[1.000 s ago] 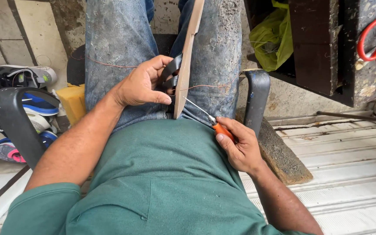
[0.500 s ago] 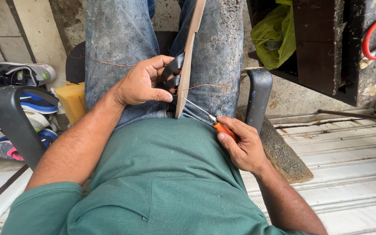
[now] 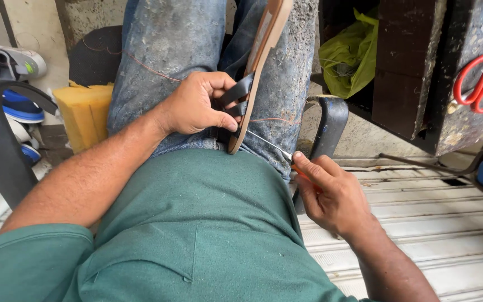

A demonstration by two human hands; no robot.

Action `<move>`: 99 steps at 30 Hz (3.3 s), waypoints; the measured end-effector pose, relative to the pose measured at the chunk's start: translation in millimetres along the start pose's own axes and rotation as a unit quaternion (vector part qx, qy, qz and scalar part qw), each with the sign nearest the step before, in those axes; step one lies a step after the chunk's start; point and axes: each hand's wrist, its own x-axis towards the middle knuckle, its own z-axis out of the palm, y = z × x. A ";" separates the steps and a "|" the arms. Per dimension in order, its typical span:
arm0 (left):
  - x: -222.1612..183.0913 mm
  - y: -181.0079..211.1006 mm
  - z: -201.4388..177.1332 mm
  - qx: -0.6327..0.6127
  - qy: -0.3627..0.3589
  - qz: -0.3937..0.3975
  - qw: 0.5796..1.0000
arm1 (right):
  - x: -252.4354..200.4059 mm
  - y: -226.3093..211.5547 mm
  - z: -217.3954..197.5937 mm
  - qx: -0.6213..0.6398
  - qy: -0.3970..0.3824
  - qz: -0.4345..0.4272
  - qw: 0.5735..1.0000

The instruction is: Hand-stitching the sole of a sandal using an awl and thread

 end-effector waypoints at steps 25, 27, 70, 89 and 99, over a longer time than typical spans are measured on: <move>1.6 1.1 2.0 0.114 -0.003 0.032 0.993 | 5.1 -15.9 9.1 -0.084 -0.016 -0.022 0.996; 2.1 -2.0 1.8 0.115 -0.004 0.033 0.993 | 9.3 -17.2 10.4 -0.034 -0.024 0.002 0.999; 5.4 -3.3 -6.1 0.125 -0.030 0.026 0.991 | 11.1 -12.1 36.3 0.134 0.002 0.135 0.982; 5.2 -3.2 -9.0 0.127 -0.033 0.025 0.991 | 13.3 -8.8 38.3 0.082 0.010 0.088 0.993; 5.9 -6.0 -10.3 0.135 -0.028 0.017 0.990 | 16.9 -11.4 41.0 0.120 0.012 0.112 0.986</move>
